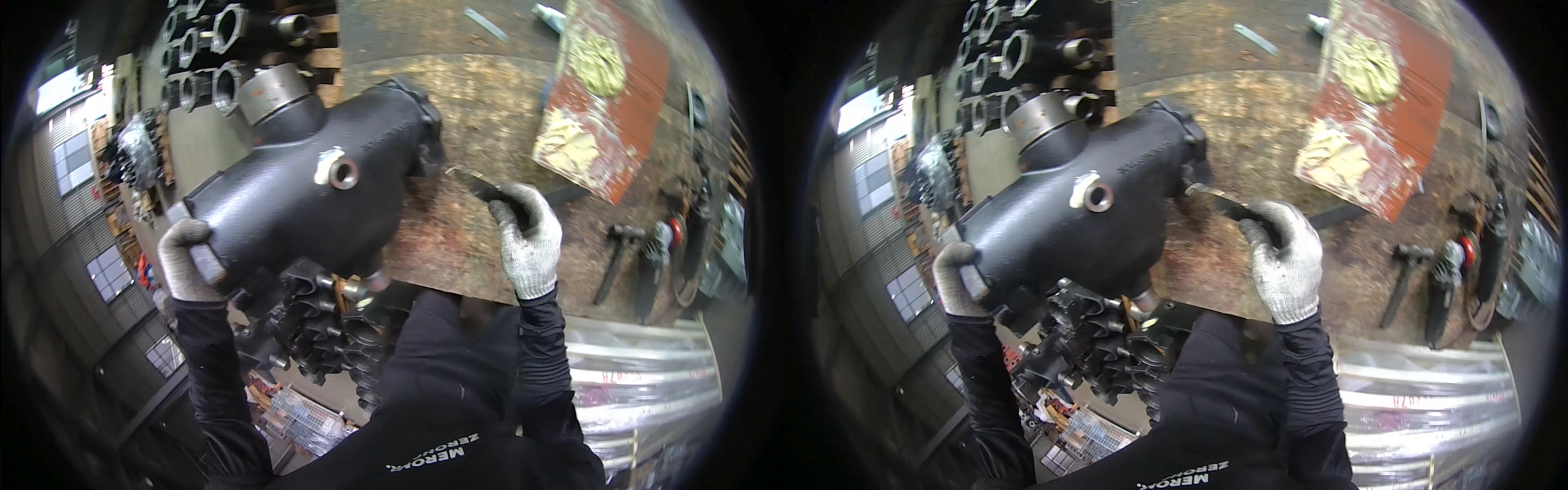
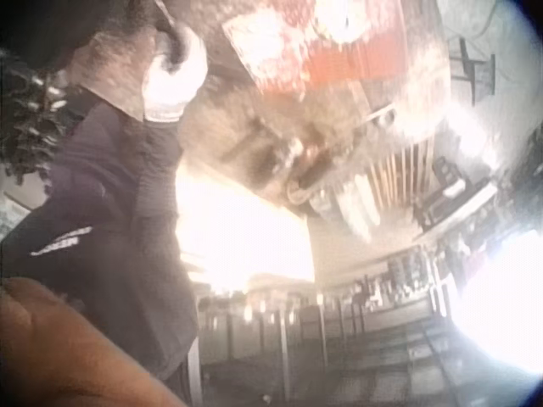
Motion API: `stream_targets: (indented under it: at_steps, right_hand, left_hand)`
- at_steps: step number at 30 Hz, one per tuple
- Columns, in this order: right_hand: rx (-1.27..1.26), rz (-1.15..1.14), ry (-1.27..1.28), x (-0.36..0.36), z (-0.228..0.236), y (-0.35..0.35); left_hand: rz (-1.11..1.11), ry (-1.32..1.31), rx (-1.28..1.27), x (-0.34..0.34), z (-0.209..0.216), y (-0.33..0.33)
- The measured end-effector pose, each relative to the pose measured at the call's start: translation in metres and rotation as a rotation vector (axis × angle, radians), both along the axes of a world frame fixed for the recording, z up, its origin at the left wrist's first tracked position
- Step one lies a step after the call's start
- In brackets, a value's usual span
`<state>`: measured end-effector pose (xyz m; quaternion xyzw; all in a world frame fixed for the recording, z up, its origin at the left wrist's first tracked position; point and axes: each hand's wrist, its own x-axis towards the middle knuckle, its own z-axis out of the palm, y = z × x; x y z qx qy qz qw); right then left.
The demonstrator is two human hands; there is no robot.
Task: The person applies a yellow paste to a black metal manifold using a small spatula, then places the manifold on a pallet with other similar parts. The person then cleans the spatula with a white cloth.
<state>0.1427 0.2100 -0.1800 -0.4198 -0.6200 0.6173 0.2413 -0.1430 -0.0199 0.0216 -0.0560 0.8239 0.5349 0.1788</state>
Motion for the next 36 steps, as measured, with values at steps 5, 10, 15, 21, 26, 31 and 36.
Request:
stream_targets:
  at_steps: [5,10,15,21,26,31,36]
  right_hand:
    - [-0.144,0.355,0.089,-0.066,-0.009,0.012]
    - [-0.099,0.519,0.188,-0.107,-0.034,0.020]
    - [-0.106,0.596,0.210,-0.123,-0.048,0.025]
    - [-0.027,0.751,0.216,-0.145,-0.049,0.034]
    - [-0.106,0.805,0.215,-0.153,-0.046,0.042]
    - [-0.041,0.851,0.223,-0.158,-0.043,0.042]
    - [0.037,0.862,0.219,-0.164,-0.045,0.039]
  left_hand:
    - [0.187,-0.257,0.102,0.002,0.003,0.028]
    - [0.216,-0.175,0.069,0.012,0.003,0.034]
    - [0.283,-0.078,-0.027,0.018,0.006,0.042]
    - [0.250,-0.104,0.011,0.016,0.005,0.043]
    - [0.305,-0.212,0.070,0.012,0.006,0.037]
    - [0.280,-0.132,-0.036,0.007,0.003,0.020]
    - [0.281,-0.137,0.022,0.002,0.002,0.006]
